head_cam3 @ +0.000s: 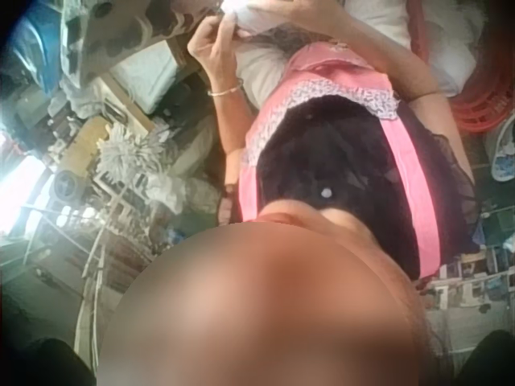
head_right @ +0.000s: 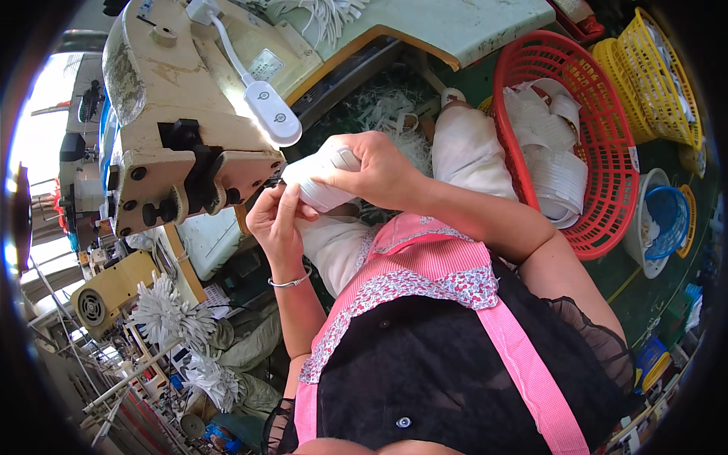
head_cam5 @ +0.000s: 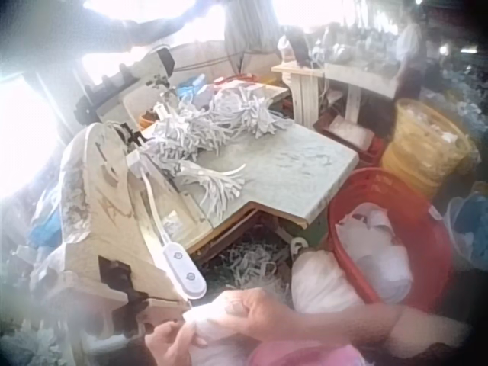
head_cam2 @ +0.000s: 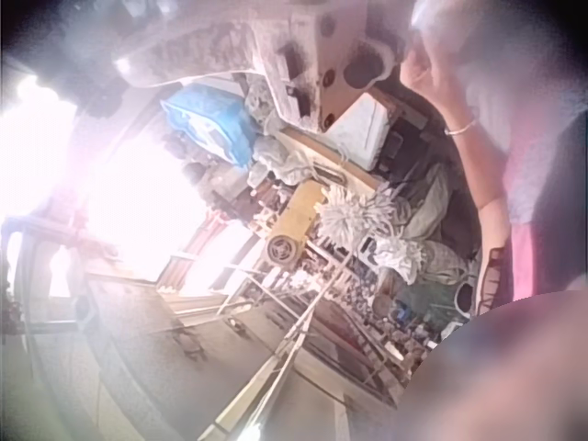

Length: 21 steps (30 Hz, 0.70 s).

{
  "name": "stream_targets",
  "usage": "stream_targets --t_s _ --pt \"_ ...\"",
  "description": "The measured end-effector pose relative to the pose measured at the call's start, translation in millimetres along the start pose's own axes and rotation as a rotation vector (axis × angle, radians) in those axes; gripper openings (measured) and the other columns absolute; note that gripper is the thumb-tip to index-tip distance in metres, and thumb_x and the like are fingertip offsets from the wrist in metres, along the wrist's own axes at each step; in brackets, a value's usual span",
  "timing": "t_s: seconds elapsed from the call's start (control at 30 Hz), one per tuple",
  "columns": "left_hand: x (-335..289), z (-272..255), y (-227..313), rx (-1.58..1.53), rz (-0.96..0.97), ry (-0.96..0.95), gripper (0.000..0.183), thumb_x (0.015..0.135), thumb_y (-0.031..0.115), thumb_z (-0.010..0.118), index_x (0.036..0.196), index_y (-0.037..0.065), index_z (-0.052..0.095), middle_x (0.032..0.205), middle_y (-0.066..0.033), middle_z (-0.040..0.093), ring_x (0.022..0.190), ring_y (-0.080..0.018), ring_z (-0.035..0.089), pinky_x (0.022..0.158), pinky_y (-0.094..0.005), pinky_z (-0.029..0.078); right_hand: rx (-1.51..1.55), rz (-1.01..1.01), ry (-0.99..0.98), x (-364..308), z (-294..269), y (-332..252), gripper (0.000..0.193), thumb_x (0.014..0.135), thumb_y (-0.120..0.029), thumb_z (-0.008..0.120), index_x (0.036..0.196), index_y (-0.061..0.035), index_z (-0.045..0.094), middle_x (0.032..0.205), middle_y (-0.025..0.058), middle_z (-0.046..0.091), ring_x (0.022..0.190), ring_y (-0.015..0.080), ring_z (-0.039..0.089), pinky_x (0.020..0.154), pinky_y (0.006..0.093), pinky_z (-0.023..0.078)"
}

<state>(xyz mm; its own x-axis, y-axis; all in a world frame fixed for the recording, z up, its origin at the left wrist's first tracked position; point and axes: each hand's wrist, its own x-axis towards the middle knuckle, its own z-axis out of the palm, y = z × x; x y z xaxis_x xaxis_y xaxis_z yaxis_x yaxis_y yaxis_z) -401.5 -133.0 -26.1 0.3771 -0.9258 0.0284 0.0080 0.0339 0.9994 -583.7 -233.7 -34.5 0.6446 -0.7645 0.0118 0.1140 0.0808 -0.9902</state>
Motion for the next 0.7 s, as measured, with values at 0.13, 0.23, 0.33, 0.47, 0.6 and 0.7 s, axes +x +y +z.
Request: stream_targets --t_s 0.13,0.23,0.33,0.47,0.6,0.7 --pt "-1.4 3.1 1.5 -0.058 -0.03 0.025 0.008 0.094 -0.002 0.064 0.095 -0.009 0.067 0.073 -0.0104 0.068 0.057 -0.0141 0.066 0.052 -0.0251 0.055 -0.032 0.011 -0.034 5.3 -2.8 -7.9 0.019 0.089 -0.012 0.073 0.102 0.001 0.069 0.091 0.0021 0.07 0.082 0.0053 0.061 0.073 0.024 0.051" --pt "-1.5 5.8 5.9 -0.053 -0.046 0.037 0.007 0.094 -0.003 0.064 0.094 -0.009 0.067 0.073 -0.0106 0.068 0.057 -0.0145 0.066 0.052 -0.0251 0.055 -0.028 -0.002 -0.045 11.6 -5.6 -7.7 0.021 0.088 -0.013 0.074 0.102 0.001 0.069 0.089 0.0026 0.07 0.081 0.0055 0.061 0.074 0.0246 0.051" --pt "-3.0 6.3 6.2 -0.03 -0.031 0.073 0.006 0.093 -0.003 0.065 0.094 -0.009 0.067 0.075 -0.0112 0.069 0.057 -0.0146 0.066 0.052 -0.0251 0.055 -0.088 -0.024 -0.059 15.2 -7.1 -11.4 0.022 0.087 -0.014 0.075 0.101 0.0012 0.07 0.089 0.0032 0.071 0.082 0.0062 0.061 0.075 0.0254 0.051" --pt "-3.8 -0.4 4.0 -0.026 -0.001 0.1 0.007 0.092 -0.002 0.067 0.093 -0.009 0.068 0.077 -0.0122 0.07 0.057 -0.0139 0.066 0.052 -0.0248 0.054 -0.123 0.009 -0.045 13.7 0.3 -8.5 0.024 0.086 -0.016 0.076 0.101 0.0011 0.07 0.09 0.0041 0.071 0.082 0.0072 0.062 0.075 0.0264 0.052" --pt "-2.9 -8.2 2.3 -0.027 0.007 0.093 0.007 0.092 0.0 0.068 0.092 -0.007 0.068 0.077 -0.0113 0.069 0.054 -0.0132 0.064 0.048 -0.0224 0.05 -0.081 -0.018 0.009 13.4 9.8 -8.8 0.028 0.082 -0.023 0.077 0.092 0.0022 0.068 0.079 0.0093 0.069 0.073 0.0106 0.06 0.067 0.0308 0.051" --pt "-1.2 -8.3 10.3 -0.116 -0.096 0.083 0.007 0.092 0.0 0.068 0.092 -0.006 0.068 0.075 -0.0094 0.067 0.051 -0.0113 0.061 0.046 -0.0212 0.046 -0.095 -0.013 -0.001 15.7 12.2 -10.8 0.028 0.082 -0.023 0.078 0.092 0.0022 0.069 0.08 0.0102 0.069 0.073 0.0111 0.061 0.068 0.0312 0.051"
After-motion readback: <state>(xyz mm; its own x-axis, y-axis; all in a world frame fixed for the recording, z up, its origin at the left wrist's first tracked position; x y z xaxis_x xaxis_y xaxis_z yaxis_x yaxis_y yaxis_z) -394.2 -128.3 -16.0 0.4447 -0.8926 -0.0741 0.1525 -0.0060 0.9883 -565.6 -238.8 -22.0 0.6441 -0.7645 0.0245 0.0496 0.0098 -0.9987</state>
